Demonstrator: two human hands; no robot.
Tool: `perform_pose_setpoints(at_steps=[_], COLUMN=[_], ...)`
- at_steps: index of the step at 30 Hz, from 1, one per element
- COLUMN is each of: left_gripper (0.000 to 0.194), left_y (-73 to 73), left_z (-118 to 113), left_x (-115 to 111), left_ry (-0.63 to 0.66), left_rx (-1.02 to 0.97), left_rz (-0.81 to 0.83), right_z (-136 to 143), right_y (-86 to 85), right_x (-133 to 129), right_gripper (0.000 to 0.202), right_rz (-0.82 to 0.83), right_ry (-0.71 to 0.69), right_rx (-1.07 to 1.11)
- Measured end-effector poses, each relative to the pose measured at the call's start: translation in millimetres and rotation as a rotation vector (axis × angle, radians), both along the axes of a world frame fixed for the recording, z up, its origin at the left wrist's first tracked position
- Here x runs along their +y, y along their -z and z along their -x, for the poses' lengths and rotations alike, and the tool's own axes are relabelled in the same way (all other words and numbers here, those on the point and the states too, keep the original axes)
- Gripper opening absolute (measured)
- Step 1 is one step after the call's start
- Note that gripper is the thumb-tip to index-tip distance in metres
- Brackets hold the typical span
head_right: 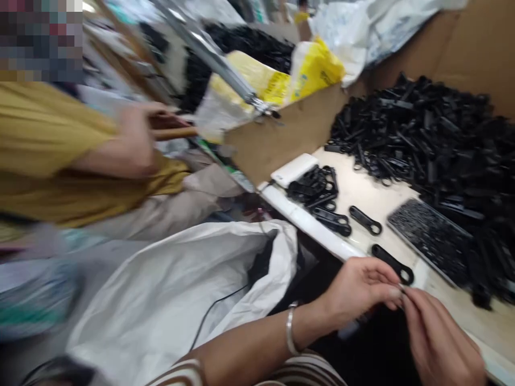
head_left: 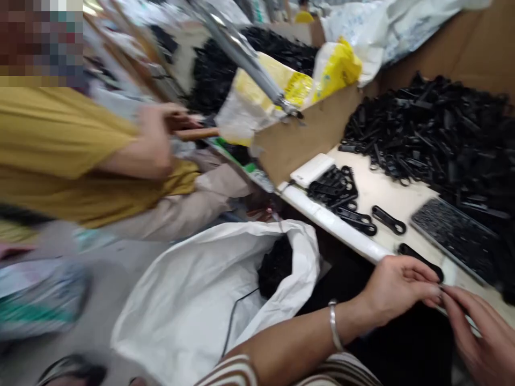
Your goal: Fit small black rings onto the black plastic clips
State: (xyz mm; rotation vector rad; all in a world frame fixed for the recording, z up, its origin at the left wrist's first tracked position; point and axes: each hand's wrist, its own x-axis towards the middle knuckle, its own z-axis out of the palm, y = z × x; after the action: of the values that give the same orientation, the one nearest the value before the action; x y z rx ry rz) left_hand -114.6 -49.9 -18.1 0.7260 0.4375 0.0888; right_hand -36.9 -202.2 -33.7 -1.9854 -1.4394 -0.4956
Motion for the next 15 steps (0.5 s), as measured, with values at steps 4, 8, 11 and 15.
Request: perform_pose_setpoints(at_steps=[4,8,11,15], left_gripper=[0.045,0.034,0.024,0.010], left_y=[0.4,4.4,8.5,10.6], left_z=[1,1,4,11], left_x=[5,2,0,10], left_ry=[-0.008,-0.009,0.026,0.076], left_rx=[-0.018,0.014,0.007,-0.033], left_rz=[-0.047,-0.114,-0.181,-0.602], right_z=[15,21,21,17], right_y=[-17.3,-12.8,-8.3,-7.6], right_x=[15,19,16,13], right_gripper=[0.013,0.013,0.013,0.014], right_rz=[0.074,0.082,0.094,0.072], right_ry=[0.090,0.106,0.093,0.103], right_rx=[-0.024,0.044,0.118,0.235])
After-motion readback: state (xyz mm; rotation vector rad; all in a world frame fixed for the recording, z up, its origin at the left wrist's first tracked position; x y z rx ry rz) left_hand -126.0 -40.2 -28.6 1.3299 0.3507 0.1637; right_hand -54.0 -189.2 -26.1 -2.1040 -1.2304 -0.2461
